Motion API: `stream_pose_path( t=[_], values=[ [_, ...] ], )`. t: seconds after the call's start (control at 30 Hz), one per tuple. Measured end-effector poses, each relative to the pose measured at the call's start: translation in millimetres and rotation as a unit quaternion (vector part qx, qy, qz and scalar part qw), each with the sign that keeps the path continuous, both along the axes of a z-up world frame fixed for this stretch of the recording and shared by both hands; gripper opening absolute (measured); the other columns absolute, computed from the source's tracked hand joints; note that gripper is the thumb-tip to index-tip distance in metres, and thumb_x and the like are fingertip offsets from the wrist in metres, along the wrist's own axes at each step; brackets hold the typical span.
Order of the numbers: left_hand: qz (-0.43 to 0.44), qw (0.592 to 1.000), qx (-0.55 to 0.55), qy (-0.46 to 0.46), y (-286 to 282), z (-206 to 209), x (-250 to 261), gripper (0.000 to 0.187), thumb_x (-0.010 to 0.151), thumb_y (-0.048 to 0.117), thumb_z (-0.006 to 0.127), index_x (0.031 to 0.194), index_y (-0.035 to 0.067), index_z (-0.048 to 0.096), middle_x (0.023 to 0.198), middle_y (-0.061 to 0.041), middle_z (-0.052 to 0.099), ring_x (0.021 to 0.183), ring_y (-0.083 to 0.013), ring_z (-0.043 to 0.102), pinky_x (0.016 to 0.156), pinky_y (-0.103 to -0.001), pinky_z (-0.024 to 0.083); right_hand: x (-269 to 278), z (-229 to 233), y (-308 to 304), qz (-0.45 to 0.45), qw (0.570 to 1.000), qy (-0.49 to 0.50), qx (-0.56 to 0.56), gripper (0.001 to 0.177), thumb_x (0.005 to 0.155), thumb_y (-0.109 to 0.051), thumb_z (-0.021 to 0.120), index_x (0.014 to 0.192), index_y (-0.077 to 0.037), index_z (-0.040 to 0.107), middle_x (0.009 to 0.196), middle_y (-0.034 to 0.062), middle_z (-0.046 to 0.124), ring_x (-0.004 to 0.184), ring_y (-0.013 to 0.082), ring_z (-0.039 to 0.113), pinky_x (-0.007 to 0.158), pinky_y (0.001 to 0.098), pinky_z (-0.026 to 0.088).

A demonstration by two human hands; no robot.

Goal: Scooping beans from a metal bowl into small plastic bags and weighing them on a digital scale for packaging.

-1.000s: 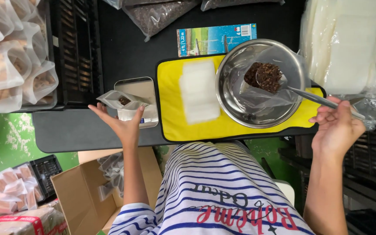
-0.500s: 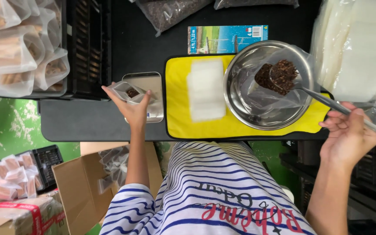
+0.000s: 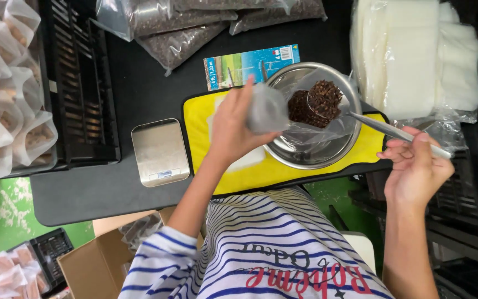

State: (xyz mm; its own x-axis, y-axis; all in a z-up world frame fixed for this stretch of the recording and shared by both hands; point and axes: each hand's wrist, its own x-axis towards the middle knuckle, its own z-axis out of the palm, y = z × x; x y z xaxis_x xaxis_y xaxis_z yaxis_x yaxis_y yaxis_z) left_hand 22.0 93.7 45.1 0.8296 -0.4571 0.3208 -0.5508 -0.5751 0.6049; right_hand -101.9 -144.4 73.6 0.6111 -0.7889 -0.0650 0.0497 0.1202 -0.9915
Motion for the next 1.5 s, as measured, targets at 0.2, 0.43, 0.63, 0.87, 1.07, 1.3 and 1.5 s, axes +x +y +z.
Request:
stream_pose_path(
  t=[0.2, 0.43, 0.63, 0.87, 1.07, 1.3, 1.5],
  values=[
    [-0.030, 0.987, 0.120, -0.098, -46.9, 20.9, 18.1, 0.101, 0.055, 0.049, 0.079, 0.127, 0.005, 0.023, 0.099, -0.009, 0.046, 0.087, -0.0238, 0.047, 0.070, -0.033, 0.041, 1.1, 26.5, -3.1, 0.004, 0.998, -0.054, -0.028, 0.029, 0.080, -0.027, 0.058, 0.088, 0.001, 0.055, 0.063, 0.0123, 0.055, 0.046, 0.0128, 0.052, 0.045, 0.0241, 0.050],
    [-0.029, 0.988, 0.123, -0.089, -67.9, 29.5, 20.0, 0.100, 0.054, 0.049, 0.079, 0.125, 0.002, 0.026, 0.101, -0.010, 0.046, 0.087, -0.0257, 0.048, 0.067, -0.036, 0.042, 9.4, 33.1, 2.7, 0.023, 0.995, -0.038, -0.084, 0.023, 0.087, -0.020, 0.047, 0.090, 0.003, 0.052, 0.064, 0.0144, 0.054, 0.048, 0.0147, 0.052, 0.048, 0.0250, 0.050],
    [-0.018, 0.995, 0.096, 0.015, -69.1, 32.6, 13.5, 0.109, 0.054, 0.052, 0.078, 0.127, 0.001, 0.014, 0.110, -0.013, 0.041, 0.107, -0.0326, 0.040, 0.081, -0.039, 0.038, 10.0, 67.0, 21.1, 0.209, 0.888, -0.089, -0.400, 0.031, 0.093, -0.011, 0.035, 0.089, 0.015, 0.052, 0.065, 0.0191, 0.053, 0.057, 0.0246, 0.055, 0.061, 0.0338, 0.047],
    [0.030, 0.987, -0.121, 0.102, -18.7, 33.7, 6.7, 0.085, 0.056, 0.032, 0.077, 0.121, 0.006, 0.028, 0.111, -0.012, 0.042, 0.102, -0.0258, 0.042, 0.085, -0.035, 0.036, -16.0, 82.2, 23.4, 0.136, 0.797, -0.141, -0.572, 0.026, 0.089, 0.001, 0.037, 0.081, 0.021, 0.051, 0.068, 0.0293, 0.053, 0.058, 0.0346, 0.055, 0.055, 0.0377, 0.044],
    [0.239, 0.940, -0.223, 0.102, 68.6, -5.1, -21.8, 0.058, 0.061, 0.016, 0.072, 0.106, 0.007, 0.038, 0.103, -0.008, 0.042, 0.094, -0.0189, 0.045, 0.077, -0.028, 0.040, -3.4, 38.6, 18.6, 0.174, 0.832, -0.055, -0.524, 0.021, 0.092, 0.003, 0.040, 0.088, 0.018, 0.055, 0.068, 0.0204, 0.055, 0.064, 0.0281, 0.055, 0.063, 0.0354, 0.045],
    [0.458, 0.862, -0.201, 0.075, 125.9, -42.2, -44.1, 0.062, 0.059, 0.017, 0.072, 0.110, 0.006, 0.037, 0.107, -0.009, 0.044, 0.098, -0.0207, 0.044, 0.082, -0.030, 0.036, 8.8, 2.6, 26.4, 0.207, 0.827, 0.004, -0.523, 0.021, 0.095, -0.003, 0.043, 0.097, 0.011, 0.059, 0.080, 0.0174, 0.059, 0.075, 0.0249, 0.055, 0.070, 0.0318, 0.043],
    [0.415, 0.871, -0.247, 0.092, 138.7, -57.0, -55.0, 0.101, 0.069, 0.022, 0.074, 0.130, 0.009, -0.005, 0.138, -0.017, 0.014, 0.129, -0.0296, 0.013, 0.103, -0.041, 0.017, 19.8, -24.3, 16.5, 0.269, 0.758, 0.007, -0.594, 0.018, 0.092, -0.009, 0.050, 0.099, 0.001, 0.062, 0.089, 0.0137, 0.063, 0.079, 0.0242, 0.058, 0.068, 0.0324, 0.043]
  ],
)
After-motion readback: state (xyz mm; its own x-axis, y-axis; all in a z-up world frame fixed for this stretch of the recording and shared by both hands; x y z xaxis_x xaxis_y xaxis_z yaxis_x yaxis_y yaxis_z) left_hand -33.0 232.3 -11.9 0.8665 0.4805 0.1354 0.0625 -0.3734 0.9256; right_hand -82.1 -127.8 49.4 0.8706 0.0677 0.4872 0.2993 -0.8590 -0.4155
